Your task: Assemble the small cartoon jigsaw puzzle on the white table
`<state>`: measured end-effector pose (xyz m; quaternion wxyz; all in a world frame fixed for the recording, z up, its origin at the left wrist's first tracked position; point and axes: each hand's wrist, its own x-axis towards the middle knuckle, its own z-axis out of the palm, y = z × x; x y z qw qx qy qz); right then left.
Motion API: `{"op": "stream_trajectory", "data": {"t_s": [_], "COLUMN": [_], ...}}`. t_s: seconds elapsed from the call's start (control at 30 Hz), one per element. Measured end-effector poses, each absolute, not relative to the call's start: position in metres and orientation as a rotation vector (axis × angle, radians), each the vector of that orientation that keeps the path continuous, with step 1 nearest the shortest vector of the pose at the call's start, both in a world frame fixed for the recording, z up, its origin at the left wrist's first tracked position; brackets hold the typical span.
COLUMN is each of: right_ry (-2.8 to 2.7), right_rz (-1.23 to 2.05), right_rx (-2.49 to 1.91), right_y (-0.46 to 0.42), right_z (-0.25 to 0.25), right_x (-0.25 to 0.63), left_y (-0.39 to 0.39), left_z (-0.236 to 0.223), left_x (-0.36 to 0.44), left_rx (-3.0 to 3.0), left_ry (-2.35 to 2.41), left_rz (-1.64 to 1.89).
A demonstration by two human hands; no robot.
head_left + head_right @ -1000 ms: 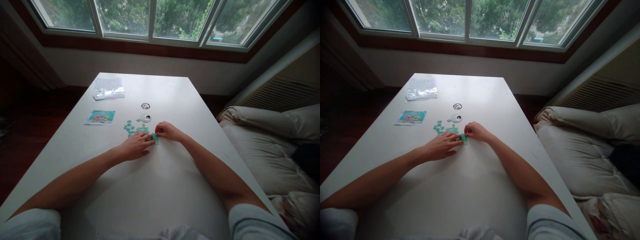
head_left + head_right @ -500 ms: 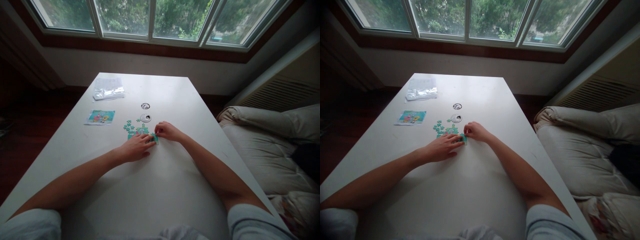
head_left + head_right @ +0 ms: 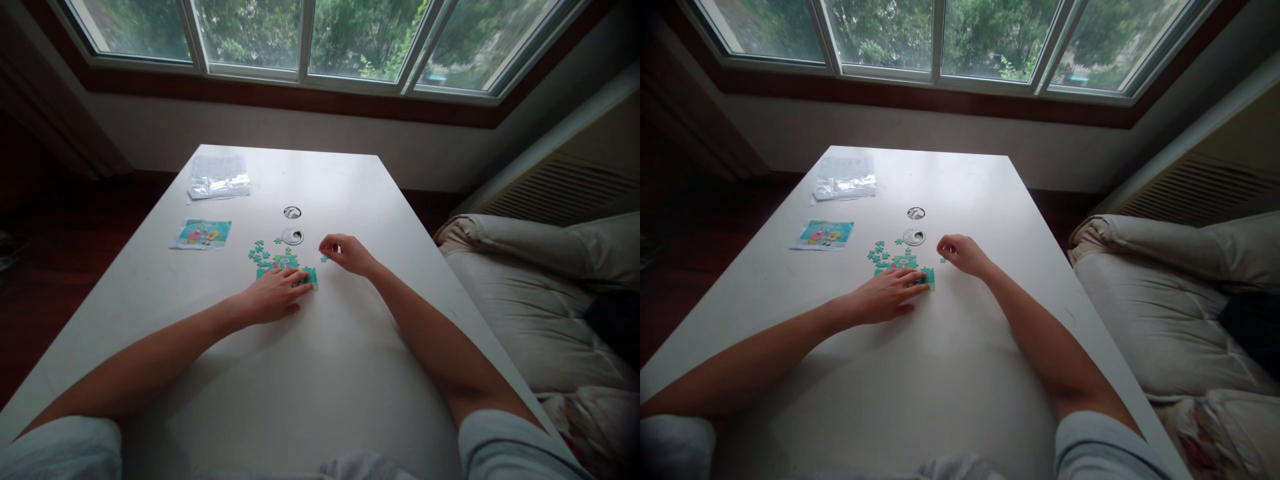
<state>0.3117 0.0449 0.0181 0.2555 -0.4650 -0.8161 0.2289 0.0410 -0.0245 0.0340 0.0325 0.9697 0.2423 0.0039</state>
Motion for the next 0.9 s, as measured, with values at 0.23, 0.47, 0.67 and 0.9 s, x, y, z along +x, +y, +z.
{"op": "stream_trajectory", "data": {"t_s": [0.23, 0.47, 0.67, 0.9], "right_ry": [-2.301, -2.456, -2.466, -2.467], "right_rz": [0.647, 0.558, 0.404, 0.387], "right_rx": [-1.352, -1.233, -1.223, -1.189], "right_y": [0.056, 0.053, 0.049, 0.047], "right_z": [0.019, 0.011, 0.003, 0.001], "right_x": [0.339, 0.332, 0.319, 0.313], "left_y": [-0.024, -0.025, -0.027, -0.030], "left_z": [0.034, 0.034, 0.033, 0.031], "left_x": [0.039, 0.041, 0.043, 0.046], "left_rx": [2.997, 2.986, 2.978, 2.965], "left_ry": [0.749, 0.751, 0.740, 0.693], "left_rz": [0.025, 0.031, 0.033, 0.033]}}
